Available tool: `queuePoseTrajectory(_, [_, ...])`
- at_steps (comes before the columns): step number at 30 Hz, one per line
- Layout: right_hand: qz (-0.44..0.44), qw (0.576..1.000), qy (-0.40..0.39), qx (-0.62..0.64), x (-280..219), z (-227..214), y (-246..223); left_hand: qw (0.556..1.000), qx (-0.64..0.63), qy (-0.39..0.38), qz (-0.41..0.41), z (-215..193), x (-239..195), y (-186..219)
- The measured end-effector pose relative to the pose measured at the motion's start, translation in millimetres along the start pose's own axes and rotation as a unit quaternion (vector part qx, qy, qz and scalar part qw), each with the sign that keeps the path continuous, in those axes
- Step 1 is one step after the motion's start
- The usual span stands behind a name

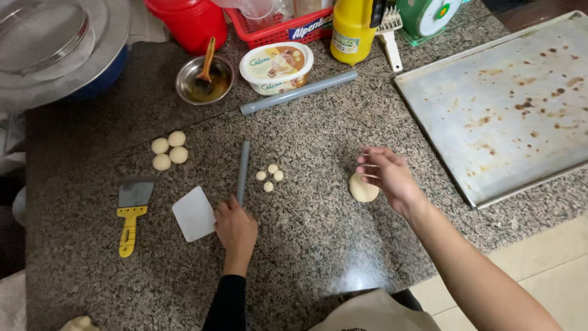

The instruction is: The person rolls out a piece of dough into a star shape using a rolling pin. They add shredded cheese and a sliced sausage to the center, then fold the dough over to enclose the filling. The finished bun is placed on a baking tray and stored in a rack.

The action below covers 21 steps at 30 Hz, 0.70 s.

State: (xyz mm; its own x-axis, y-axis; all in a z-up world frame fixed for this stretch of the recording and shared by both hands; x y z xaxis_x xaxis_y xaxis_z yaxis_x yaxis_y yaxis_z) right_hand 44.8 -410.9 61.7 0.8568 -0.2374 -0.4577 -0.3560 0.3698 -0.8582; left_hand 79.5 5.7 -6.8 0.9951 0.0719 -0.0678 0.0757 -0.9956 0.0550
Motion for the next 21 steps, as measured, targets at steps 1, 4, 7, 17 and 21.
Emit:
queuePoseTrajectory(1, [-0.027,0.999,0.007,-0.044,-6.9,8.1,-12.0,0.999,-0.038,0.008,-0.002,-28.9,-5.5,9.3])
queuePoseTrajectory(4, [-0.213,0.940,0.047,-0.261,-43.8,26.6,-64.0,0.990,-0.119,0.048,0.061,-110.5,-17.2,57.0])
queuePoseTrajectory(7, [-0.499,0.654,0.105,-0.558,-111.0,53.7,-112.8,0.955,-0.147,0.064,0.250,-162.6,-36.5,136.5])
queuePoseTrajectory(17, [-0.308,0.663,0.003,-0.682,-88.6,4.4,-58.7,0.876,-0.125,0.078,0.459,-138.9,-76.8,258.1])
queuePoseTrajectory(21, [-0.280,0.701,0.009,-0.656,-76.6,-10.1,-34.0,0.866,-0.154,0.099,0.466,-111.3,-79.6,255.9])
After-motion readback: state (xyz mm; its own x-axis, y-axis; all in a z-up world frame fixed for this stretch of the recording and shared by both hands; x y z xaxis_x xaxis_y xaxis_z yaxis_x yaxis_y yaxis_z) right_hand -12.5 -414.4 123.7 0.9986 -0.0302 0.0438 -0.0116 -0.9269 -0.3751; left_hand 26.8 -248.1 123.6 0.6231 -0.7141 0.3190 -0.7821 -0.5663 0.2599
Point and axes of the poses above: each hand's wrist, its own x-axis towards the middle knuckle, its own z-axis out of the palm, y = z × x, the point moved 8 cm from there along x, towards the middle knuckle, and after that the axes turned 1 degree about y, right-handed, at the moved point
